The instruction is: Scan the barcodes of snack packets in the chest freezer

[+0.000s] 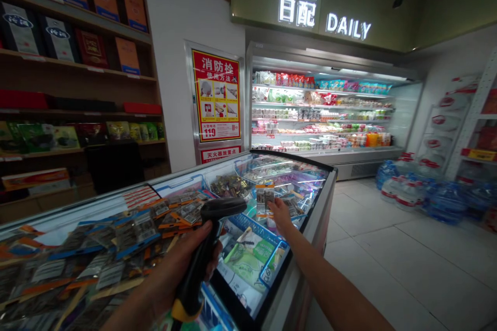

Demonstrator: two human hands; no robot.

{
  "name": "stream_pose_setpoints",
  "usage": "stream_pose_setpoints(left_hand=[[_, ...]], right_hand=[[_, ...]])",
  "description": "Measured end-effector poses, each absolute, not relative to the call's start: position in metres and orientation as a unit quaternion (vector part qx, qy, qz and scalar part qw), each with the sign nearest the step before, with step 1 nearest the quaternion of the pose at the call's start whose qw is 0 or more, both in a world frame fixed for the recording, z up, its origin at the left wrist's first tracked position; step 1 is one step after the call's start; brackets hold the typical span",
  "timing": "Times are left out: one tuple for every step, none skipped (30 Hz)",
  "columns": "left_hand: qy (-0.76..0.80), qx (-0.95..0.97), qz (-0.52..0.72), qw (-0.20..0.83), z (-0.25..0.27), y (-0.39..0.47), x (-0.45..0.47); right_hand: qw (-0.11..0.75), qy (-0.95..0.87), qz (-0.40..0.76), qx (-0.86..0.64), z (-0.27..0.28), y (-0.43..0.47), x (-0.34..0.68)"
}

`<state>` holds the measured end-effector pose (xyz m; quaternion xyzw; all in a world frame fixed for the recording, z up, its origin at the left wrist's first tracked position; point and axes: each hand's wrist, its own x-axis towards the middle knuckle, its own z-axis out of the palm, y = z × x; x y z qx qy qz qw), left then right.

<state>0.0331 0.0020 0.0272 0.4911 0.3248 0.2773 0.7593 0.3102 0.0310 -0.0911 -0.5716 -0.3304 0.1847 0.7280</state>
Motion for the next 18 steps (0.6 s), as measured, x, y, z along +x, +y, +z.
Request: stream_pose_setpoints(left_hand=[[0.314,0.479,0.266,0.775,0.026,0.0019,0.0358],[0.305,0.468,0.259,0.788,0.025,0.0019,0.0382],[0.296,0.461,0.258,0.796,0.0242,0.0021,0.0402],[0.291,0.458,0.259,0.799,0.0236,0.0024,0.0416],[0.288,0.457,0.26,0.8,0.0233,0.0028,0.0426],[0.287,0.457,0.26,0.801,0.0231,0.0033,0.043],[0.287,0.455,0.259,0.802,0.023,0.0038,0.0431],[0.29,0.453,0.258,0.803,0.023,0.0043,0.043],[0.294,0.45,0.258,0.803,0.0231,0.0047,0.0429],[0.299,0.448,0.258,0.802,0.023,0.005,0.0429],[0.302,0.446,0.259,0.802,0.0229,0.0051,0.0431],[0.305,0.445,0.259,0.801,0.0228,0.0052,0.0434],[0.309,0.445,0.26,0.8,0.0225,0.0052,0.0439],[0.312,0.445,0.26,0.798,0.0222,0.0052,0.0443],[0.314,0.446,0.258,0.797,0.0219,0.0053,0.0445],[0.316,0.449,0.256,0.796,0.0217,0.0057,0.0444],[0.316,0.454,0.252,0.794,0.0216,0.0064,0.0438],[0.315,0.46,0.251,0.792,0.0217,0.0075,0.0427]], right_hand=[[0.731,-0.331,0.189,-0.567,-0.0915,0.0308,0.3099],[0.732,-0.331,0.193,-0.563,-0.0918,0.0307,0.3097],[0.733,-0.331,0.196,-0.561,-0.0921,0.0305,0.3095],[0.734,-0.331,0.199,-0.559,-0.0922,0.0303,0.3093],[0.734,-0.332,0.201,-0.558,-0.0924,0.0301,0.3091],[0.733,-0.333,0.202,-0.557,-0.0925,0.0299,0.309],[0.732,-0.334,0.202,-0.558,-0.0926,0.0299,0.309],[0.731,-0.336,0.202,-0.559,-0.0927,0.0298,0.309],[0.728,-0.339,0.2,-0.561,-0.0929,0.0299,0.3091],[0.726,-0.341,0.198,-0.564,-0.0931,0.03,0.3092],[0.723,-0.344,0.194,-0.568,-0.0935,0.0303,0.3094],[0.719,-0.346,0.19,-0.572,-0.094,0.0307,0.3097],[0.715,-0.35,0.186,-0.576,-0.0946,0.0311,0.3102],[0.711,-0.353,0.18,-0.581,-0.0954,0.0316,0.3107],[0.706,-0.358,0.174,-0.586,-0.0964,0.0322,0.3115],[0.699,-0.363,0.167,-0.593,-0.0974,0.0326,0.3125],[0.691,-0.37,0.158,-0.6,-0.0984,0.033,0.3138],[0.683,-0.377,0.148,-0.608,-0.0995,0.0332,0.3154]])
